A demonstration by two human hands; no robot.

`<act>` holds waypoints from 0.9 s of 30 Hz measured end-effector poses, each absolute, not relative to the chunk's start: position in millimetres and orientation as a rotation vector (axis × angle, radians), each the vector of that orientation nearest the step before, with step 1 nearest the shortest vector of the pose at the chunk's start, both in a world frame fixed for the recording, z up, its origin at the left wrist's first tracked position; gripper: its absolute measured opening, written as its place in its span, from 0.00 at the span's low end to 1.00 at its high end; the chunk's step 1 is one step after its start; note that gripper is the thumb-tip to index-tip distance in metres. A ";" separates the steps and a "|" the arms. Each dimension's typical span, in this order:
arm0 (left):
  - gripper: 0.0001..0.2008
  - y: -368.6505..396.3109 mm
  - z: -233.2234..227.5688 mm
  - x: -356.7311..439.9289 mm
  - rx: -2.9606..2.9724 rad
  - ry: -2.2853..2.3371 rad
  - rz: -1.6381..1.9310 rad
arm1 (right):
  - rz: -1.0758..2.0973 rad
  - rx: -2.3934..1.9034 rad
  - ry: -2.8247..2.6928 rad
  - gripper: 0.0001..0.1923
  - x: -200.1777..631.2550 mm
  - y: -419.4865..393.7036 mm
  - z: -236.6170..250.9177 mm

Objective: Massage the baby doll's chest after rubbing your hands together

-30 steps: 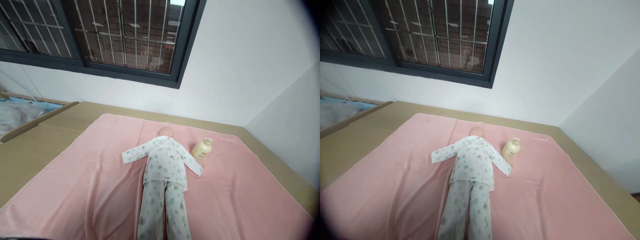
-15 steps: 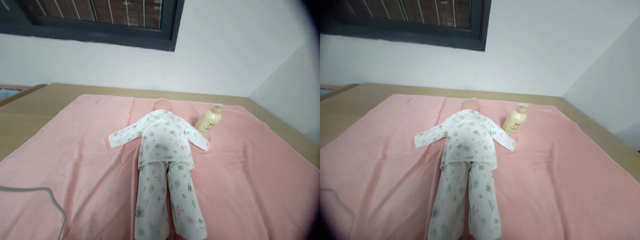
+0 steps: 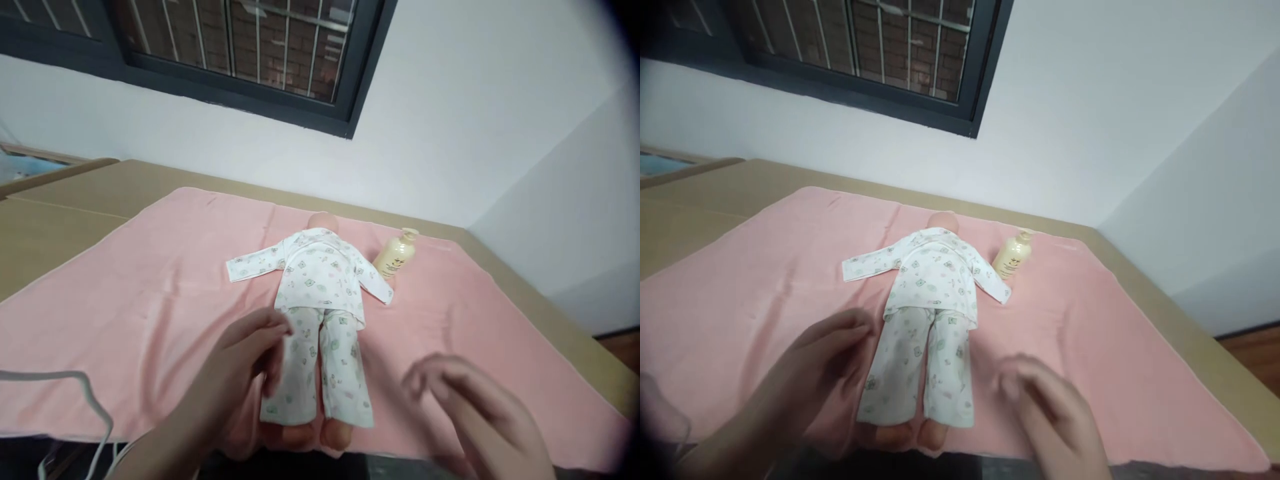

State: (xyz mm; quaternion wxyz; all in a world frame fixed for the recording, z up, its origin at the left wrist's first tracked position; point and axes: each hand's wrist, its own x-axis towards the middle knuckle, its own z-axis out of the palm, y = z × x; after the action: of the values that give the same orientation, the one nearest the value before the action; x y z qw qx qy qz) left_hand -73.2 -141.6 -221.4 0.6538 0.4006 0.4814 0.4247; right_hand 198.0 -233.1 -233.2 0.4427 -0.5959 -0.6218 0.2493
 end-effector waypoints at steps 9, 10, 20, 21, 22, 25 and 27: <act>0.03 -29.5 -129.4 112.3 0.814 0.500 1.139 | 0.125 -1.027 -0.981 0.11 236.7 -35.1 -160.4; 0.04 -15.1 -134.1 124.6 0.748 0.533 1.127 | 0.193 -1.072 -0.949 0.12 243.9 -21.5 -159.8; 0.27 57.4 -215.1 165.8 0.416 0.439 0.830 | 0.206 -1.701 -1.232 0.29 294.7 14.4 -196.1; 0.30 57.3 -216.9 168.3 0.385 0.388 0.802 | 0.217 -1.745 -1.272 0.30 297.6 18.6 -199.9; 0.32 56.4 -217.9 170.3 0.361 0.333 0.772 | 0.237 -1.788 -1.316 0.30 300.2 23.2 -203.6; 0.37 49.4 -219.3 168.0 0.319 0.243 0.723 | 0.320 -1.926 -1.415 0.30 304.7 36.4 -213.6; 0.37 41.7 -219.7 156.2 0.317 0.235 0.695 | 0.333 -1.989 -1.447 0.29 304.5 41.0 -218.2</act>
State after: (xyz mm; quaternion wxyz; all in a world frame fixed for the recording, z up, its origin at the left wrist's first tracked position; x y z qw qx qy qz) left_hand 156.2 41.7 -219.7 0.9212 0.1542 0.1145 0.3384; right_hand 304.5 41.0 -218.2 0.3236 -0.7582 -0.5516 0.1268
